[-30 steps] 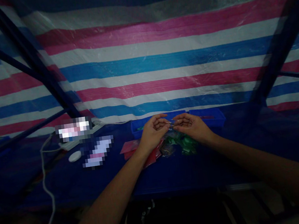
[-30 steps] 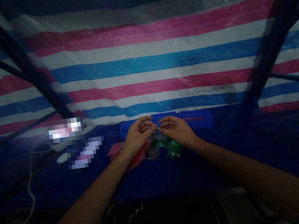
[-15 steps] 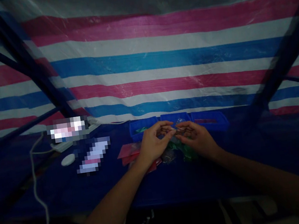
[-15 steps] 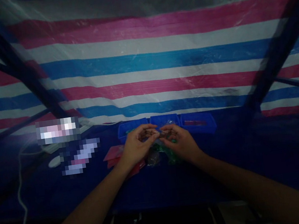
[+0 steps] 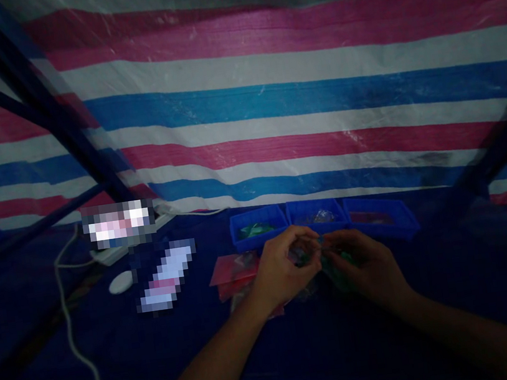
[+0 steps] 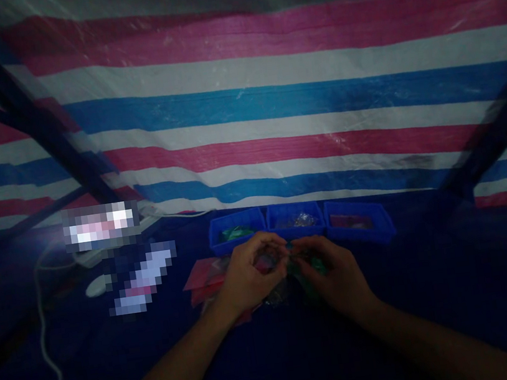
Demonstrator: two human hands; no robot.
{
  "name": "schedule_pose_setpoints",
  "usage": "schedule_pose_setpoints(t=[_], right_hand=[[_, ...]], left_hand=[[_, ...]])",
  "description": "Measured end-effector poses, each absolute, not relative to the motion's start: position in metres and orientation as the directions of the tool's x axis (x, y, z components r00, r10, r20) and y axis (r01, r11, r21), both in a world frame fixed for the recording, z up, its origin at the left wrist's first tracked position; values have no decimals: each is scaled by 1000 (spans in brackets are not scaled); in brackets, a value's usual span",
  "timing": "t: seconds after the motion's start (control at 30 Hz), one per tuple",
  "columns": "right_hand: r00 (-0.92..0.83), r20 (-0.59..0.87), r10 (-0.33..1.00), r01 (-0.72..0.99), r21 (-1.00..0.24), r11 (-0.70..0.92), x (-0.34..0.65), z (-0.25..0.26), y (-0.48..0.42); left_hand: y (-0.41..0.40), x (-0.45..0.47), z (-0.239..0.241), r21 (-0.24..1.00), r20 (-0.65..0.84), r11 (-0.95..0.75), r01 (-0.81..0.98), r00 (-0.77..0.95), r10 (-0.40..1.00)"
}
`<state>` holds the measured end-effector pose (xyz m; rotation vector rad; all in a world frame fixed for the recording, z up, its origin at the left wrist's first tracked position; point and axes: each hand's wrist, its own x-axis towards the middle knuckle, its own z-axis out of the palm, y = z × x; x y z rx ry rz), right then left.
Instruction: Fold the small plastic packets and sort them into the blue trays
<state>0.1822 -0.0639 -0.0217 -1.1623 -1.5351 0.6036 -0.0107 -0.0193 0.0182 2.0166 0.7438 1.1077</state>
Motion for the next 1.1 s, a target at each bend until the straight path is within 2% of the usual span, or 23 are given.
schedule_pose_setpoints(t=[0.17,0.37,0.57,0.87,1.1], right_hand=[[51,479,876,277,-850,448,182,-25,-59],[73,515,854,201,-846,494,184,-23,-51],[60,484,873,125,-871,474,188,-22,-47],[64,470,881,29,-883,469,192,-24,-40],[63,439,896,13,-899,439,191,-20,-43]], left_hand=[[-12,-11,15,695,529,-694,190,519,672],[-4,-10,9,614,533,-739,275,546,646],[-6,-7,8,506,587,-796,331,544,599],[0,-5,5,710,532,-665,232,443,722],[1,-8,10,695,531,-686,217,489,692]])
